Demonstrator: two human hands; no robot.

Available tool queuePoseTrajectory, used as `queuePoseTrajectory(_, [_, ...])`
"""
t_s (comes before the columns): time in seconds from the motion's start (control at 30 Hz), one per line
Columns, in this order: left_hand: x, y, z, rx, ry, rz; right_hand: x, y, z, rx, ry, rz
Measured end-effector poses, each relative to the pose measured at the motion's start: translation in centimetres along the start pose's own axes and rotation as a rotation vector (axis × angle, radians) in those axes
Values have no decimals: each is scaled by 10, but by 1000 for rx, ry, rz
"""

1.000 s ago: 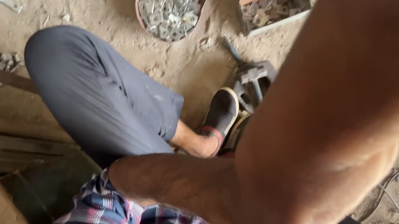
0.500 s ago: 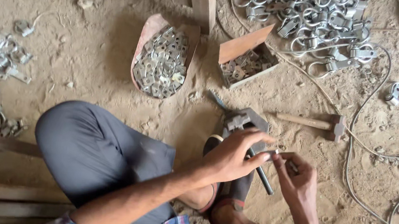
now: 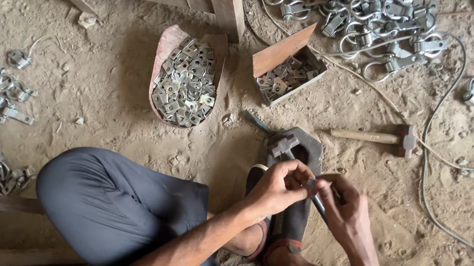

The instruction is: The person sits on the ground and uses a hammer to shape small metal pieces on an anvil. They repeatedly pick up metal parts, position them on the anvil, and strike them to form a specific shape. The person also uses a metal rod to adjust or align the parts during the process.

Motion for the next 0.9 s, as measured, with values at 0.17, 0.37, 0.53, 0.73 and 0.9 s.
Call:
queuePoseTrajectory(0.17, [5, -13, -1, -158, -35, 78, 10, -4, 1, -20, -13, -30])
queuePoseTrajectory(0.37, [14, -14, -1, -246, -33, 108, 21, -3, -3, -27, -4, -153])
queuePoseTrajectory(0.53, [14, -13, -1, -232, -45, 153, 17, -6, -2, -53, 30, -205])
queuePoseTrajectory(0.73, [20, -16, -4, -284, 33, 248, 1, -12, 4, -70, 58, -194])
queuePoseTrajectory(0.9, [8, -18, -3, -284, -17, 211, -5, -8, -1, -68, -35, -366])
Point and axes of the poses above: each hand's wrist, its own z-axis away from the middle knuckle, its own y-axis out of the palm, x = y × z, the point moved 6 cm from there along -z, towards the middle knuckle, and after that the axes turned 14 degrees about x, right-handed, at the moved point
